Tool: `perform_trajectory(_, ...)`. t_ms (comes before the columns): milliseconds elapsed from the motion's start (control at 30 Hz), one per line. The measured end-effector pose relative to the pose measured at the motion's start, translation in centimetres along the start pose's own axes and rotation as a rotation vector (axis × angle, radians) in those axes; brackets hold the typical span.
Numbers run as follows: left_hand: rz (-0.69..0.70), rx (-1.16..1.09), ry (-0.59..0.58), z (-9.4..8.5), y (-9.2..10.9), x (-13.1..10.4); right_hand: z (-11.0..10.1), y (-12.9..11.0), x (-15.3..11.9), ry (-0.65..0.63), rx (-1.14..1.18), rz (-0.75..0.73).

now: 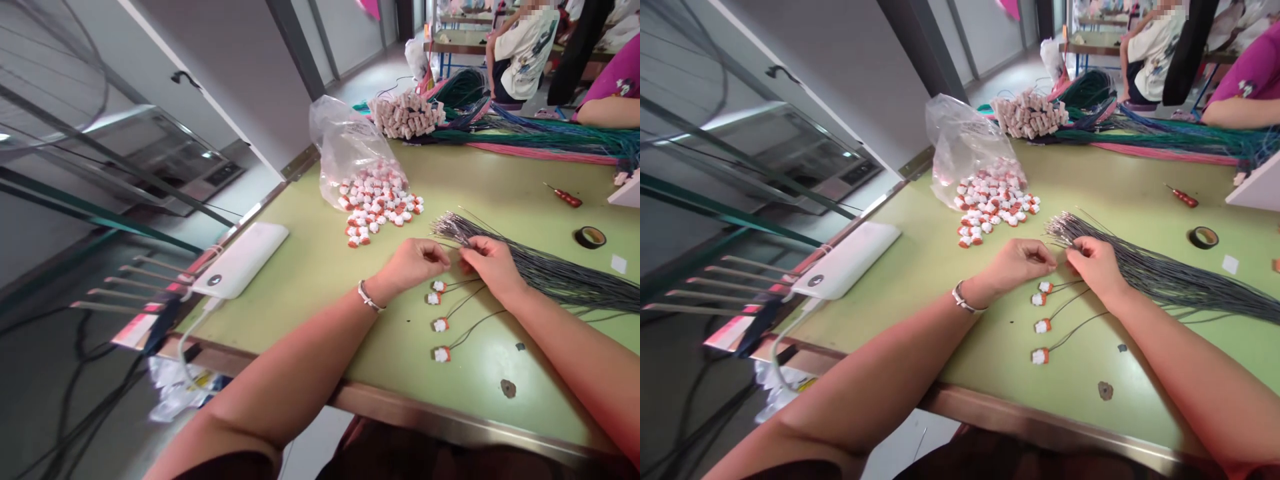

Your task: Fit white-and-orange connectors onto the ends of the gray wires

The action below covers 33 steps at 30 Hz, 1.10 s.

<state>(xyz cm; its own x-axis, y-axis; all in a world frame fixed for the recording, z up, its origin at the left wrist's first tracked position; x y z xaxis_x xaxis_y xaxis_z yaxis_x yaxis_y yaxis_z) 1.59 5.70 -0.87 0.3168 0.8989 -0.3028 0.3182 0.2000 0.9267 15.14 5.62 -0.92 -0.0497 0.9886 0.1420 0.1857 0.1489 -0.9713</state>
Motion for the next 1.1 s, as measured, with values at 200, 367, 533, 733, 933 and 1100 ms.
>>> perform_trajectory(200, 0.156, 0.520, -0.075, -0.7, 1.6, -1.0, 0.0, 0.7, 0.1, 0.020, 0.112, 0.018)
perform_trajectory(367, 0.208, 0.678, 0.689, -9.1, 2.1, 0.6, 0.7, 0.7, -0.3, -0.008, 0.158, 0.045)
perform_trajectory(533, 0.145, 0.820, 0.684, -9.2, 0.7, 2.4, 0.7, 0.1, -0.2, -0.018, 0.075, -0.023)
perform_trajectory(733, 0.239, 0.929, 0.654, -7.4, 2.2, 1.3, 0.5, -1.0, -0.4, -0.013, -0.101, -0.100)
perform_trajectory(933, 0.142, 0.260, 0.594, -8.8, 2.1, -0.4, 0.5, -1.0, -0.3, -0.028, -0.141, -0.112)
perform_trajectory(1100, -0.249, -0.471, 0.038, -2.9, -1.8, 0.2, 0.0, -2.0, -0.4, 0.026, -0.124, -0.177)
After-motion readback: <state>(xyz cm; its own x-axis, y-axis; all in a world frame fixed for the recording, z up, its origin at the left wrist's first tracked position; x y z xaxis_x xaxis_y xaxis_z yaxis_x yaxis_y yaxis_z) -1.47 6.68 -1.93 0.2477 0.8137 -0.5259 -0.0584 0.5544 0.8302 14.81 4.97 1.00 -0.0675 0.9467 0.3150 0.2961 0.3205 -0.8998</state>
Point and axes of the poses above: each hand's wrist, its own x-axis towards the middle knuckle, its own z-axis out of the palm, y = z × x, the point moved 10 cm from there along x, towards the middle knuckle, and after that the axes turned 14 degrees about -z, right-handed, at the moved point
